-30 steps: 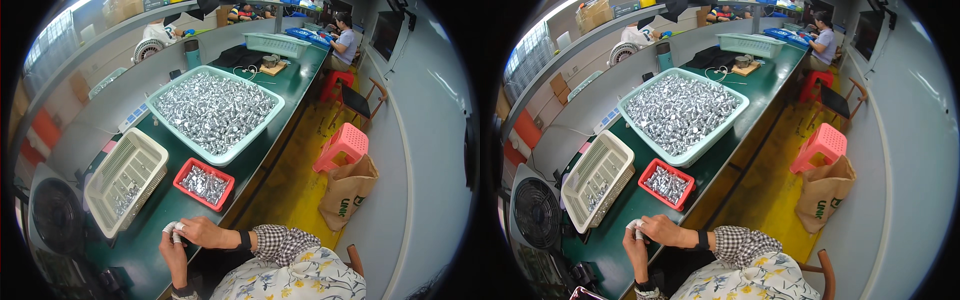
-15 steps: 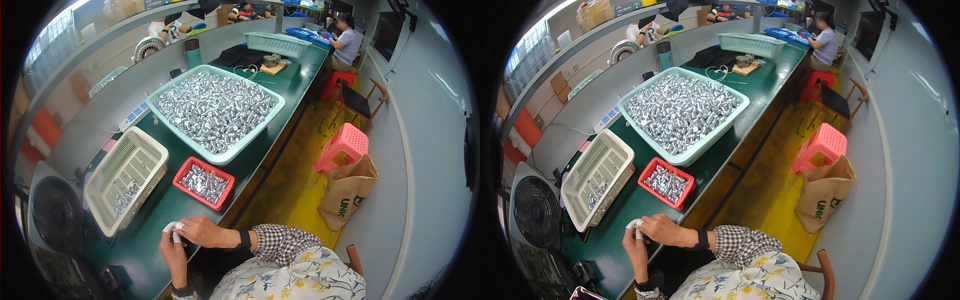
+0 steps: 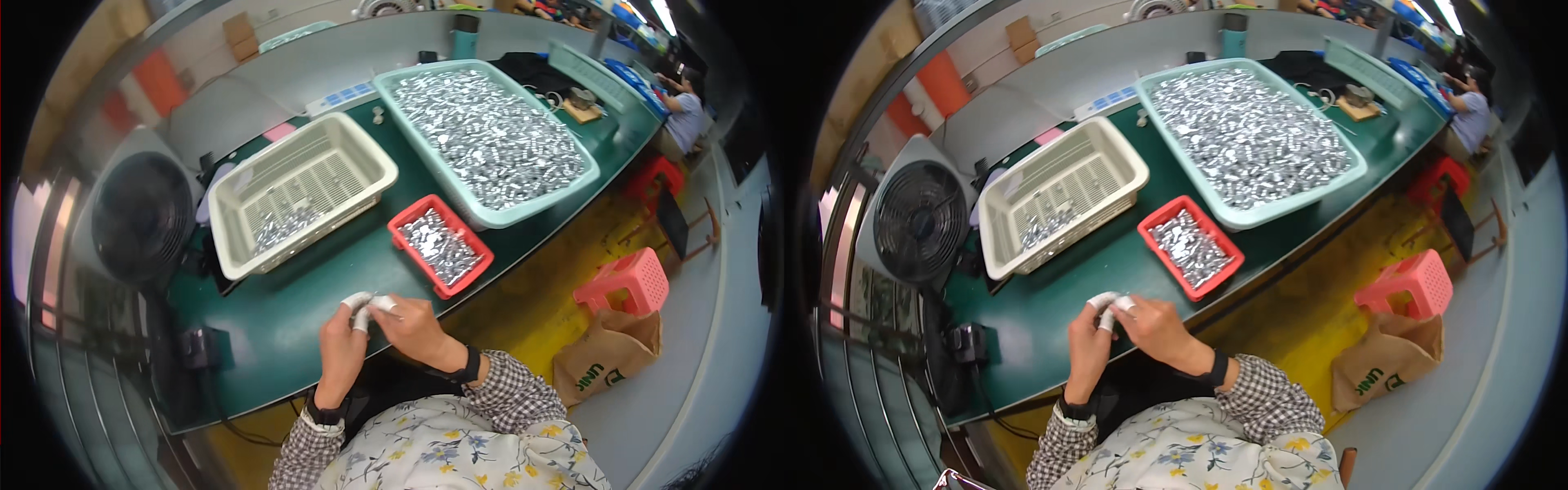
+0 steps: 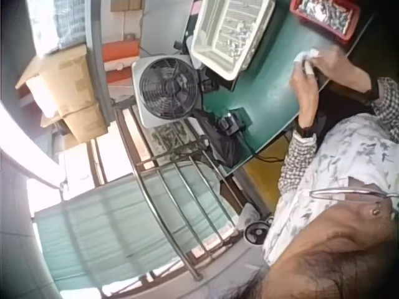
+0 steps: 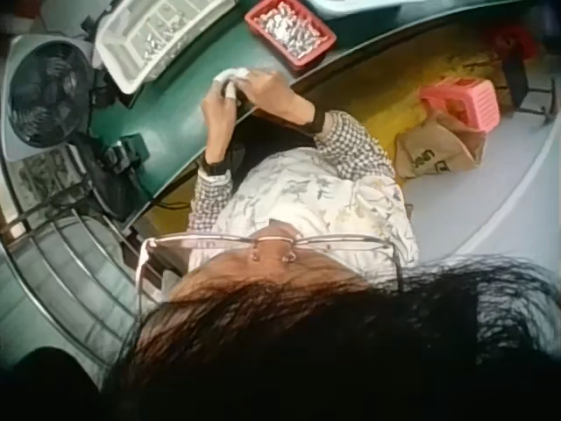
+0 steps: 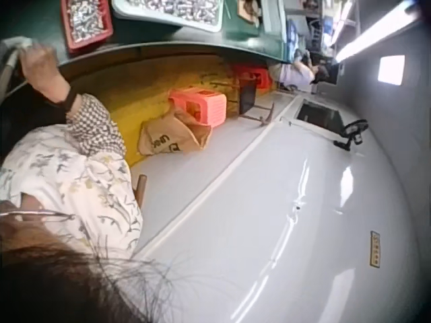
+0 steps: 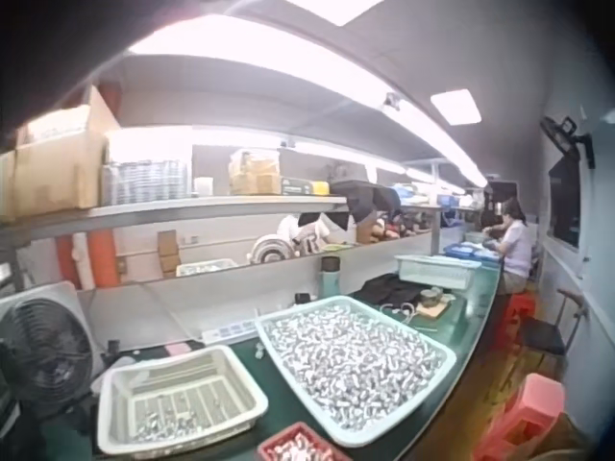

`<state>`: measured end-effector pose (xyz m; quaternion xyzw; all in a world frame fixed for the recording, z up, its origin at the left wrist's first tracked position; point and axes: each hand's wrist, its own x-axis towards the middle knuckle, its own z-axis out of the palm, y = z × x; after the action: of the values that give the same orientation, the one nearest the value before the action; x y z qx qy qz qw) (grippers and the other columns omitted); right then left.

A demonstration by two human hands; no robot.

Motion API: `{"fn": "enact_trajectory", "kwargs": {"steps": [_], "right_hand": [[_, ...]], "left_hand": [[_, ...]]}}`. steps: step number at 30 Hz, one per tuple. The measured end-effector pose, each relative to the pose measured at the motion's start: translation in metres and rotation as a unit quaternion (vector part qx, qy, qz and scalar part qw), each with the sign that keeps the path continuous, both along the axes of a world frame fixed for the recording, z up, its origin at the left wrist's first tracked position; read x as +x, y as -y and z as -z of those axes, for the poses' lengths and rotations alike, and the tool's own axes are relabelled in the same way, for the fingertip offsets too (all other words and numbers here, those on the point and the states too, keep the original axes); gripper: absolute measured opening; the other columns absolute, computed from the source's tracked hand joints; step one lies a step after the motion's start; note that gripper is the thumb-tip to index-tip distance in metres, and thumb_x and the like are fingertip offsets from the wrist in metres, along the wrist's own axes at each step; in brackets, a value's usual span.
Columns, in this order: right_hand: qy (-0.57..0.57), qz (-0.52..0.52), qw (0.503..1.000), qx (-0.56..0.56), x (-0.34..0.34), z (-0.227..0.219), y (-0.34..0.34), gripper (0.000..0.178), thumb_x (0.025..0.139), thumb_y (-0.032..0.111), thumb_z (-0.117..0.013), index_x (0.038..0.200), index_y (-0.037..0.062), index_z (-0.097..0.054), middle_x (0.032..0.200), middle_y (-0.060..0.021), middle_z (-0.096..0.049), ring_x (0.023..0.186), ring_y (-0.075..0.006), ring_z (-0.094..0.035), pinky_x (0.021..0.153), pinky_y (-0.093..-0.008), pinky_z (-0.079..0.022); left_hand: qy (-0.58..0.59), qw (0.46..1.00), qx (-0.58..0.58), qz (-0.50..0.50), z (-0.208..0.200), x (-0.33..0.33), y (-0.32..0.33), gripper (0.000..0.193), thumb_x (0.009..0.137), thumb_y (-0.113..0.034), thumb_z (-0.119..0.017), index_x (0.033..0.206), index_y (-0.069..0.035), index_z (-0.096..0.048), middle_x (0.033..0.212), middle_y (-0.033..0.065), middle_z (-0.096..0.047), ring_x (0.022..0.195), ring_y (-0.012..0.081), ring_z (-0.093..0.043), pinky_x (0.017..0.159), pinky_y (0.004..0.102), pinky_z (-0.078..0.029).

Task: Inspecting and manually assembling small metal components at a factory workstation.

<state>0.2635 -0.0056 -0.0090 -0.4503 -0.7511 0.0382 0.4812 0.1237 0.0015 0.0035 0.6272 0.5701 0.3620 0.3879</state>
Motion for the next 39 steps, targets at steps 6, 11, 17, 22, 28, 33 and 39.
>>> {"fn": "enact_trajectory", "kwargs": {"steps": [6, 11, 17, 22, 28, 33, 39], "right_hand": [[-0.150, -0.007, 0.985, -0.087, -0.021, 0.006, 0.002, 0.007, 0.087, 0.001, -0.058, 0.091, -0.0028, -0.061, 0.083, -0.0120, -0.062, 0.058, -0.0182, -0.060, 0.050, -0.0267, -0.046], [-0.166, -0.016, 0.976, -0.138, -0.030, 0.013, 0.000, 0.010, 0.090, 0.003, -0.055, 0.097, -0.0038, -0.059, 0.086, -0.0125, -0.062, 0.060, -0.0156, -0.061, 0.052, -0.0258, -0.047], [-0.153, -0.044, 0.980, -0.121, -0.038, 0.006, 0.001, 0.011, 0.088, 0.003, -0.057, 0.097, -0.0036, -0.060, 0.088, -0.0122, -0.063, 0.062, -0.0167, -0.062, 0.053, -0.0252, -0.048], [-0.137, -0.103, 0.981, -0.088, -0.050, -0.001, 0.003, 0.013, 0.081, 0.001, -0.064, 0.093, -0.0034, -0.061, 0.091, -0.0132, -0.064, 0.065, -0.0242, -0.064, 0.054, -0.0296, -0.050], [-0.165, -0.117, 0.971, -0.125, -0.048, 0.002, 0.006, 0.014, 0.079, 0.000, -0.066, 0.092, -0.0024, -0.061, 0.093, -0.0137, -0.064, 0.068, -0.0286, -0.065, 0.056, -0.0321, -0.051], [-0.168, -0.131, 0.972, -0.096, -0.049, 0.005, 0.006, 0.011, 0.085, -0.001, -0.059, 0.095, -0.0031, -0.061, 0.093, -0.0128, -0.064, 0.064, -0.0182, -0.064, 0.057, -0.0262, -0.052], [-0.146, -0.136, 0.976, -0.084, -0.049, 0.007, 0.003, 0.011, 0.084, 0.000, -0.060, 0.095, -0.0028, -0.061, 0.093, -0.0131, -0.064, 0.065, -0.0195, -0.065, 0.057, -0.0271, -0.052]], "left_hand": [[0.045, 0.995, -0.078, -0.045, -0.006, -0.059, -0.014, 0.022, 0.090, -0.004, -0.052, 0.111, -0.001, -0.058, 0.074, 0.0038, -0.060, 0.055, 0.0062, -0.051, 0.045, 0.0209, -0.041], [0.104, 0.981, -0.149, -0.063, 0.003, -0.087, -0.013, 0.024, 0.091, -0.006, -0.052, 0.114, -0.003, -0.056, 0.076, 0.0045, -0.058, 0.053, 0.0068, -0.050, 0.042, 0.0202, -0.040], [0.386, 0.892, -0.235, -0.022, 0.021, -0.095, -0.012, 0.027, 0.093, -0.011, -0.051, 0.117, 0.000, -0.053, 0.087, 0.0073, -0.059, 0.054, 0.0094, -0.052, 0.041, 0.0206, -0.042], [0.500, 0.818, -0.283, -0.007, 0.020, -0.088, -0.010, 0.027, 0.095, -0.014, -0.048, 0.116, 0.002, -0.052, 0.089, 0.0084, -0.059, 0.060, 0.0106, -0.055, 0.043, 0.0214, -0.044], [0.530, 0.794, -0.296, 0.016, 0.023, -0.085, -0.008, 0.027, 0.094, -0.014, -0.049, 0.115, 0.002, -0.052, 0.087, 0.0078, -0.059, 0.060, 0.0099, -0.054, 0.043, 0.0220, -0.044], [0.548, 0.780, -0.302, 0.007, 0.023, -0.083, -0.006, 0.026, 0.094, -0.014, -0.049, 0.114, 0.002, -0.053, 0.084, 0.0064, -0.059, 0.059, 0.0093, -0.052, 0.042, 0.0215, -0.044], [0.547, 0.773, -0.321, -0.013, 0.019, -0.077, -0.003, 0.025, 0.094, -0.015, -0.050, 0.112, 0.001, -0.054, 0.079, 0.0048, -0.058, 0.057, 0.0088, -0.052, 0.040, 0.0207, -0.042]]}}
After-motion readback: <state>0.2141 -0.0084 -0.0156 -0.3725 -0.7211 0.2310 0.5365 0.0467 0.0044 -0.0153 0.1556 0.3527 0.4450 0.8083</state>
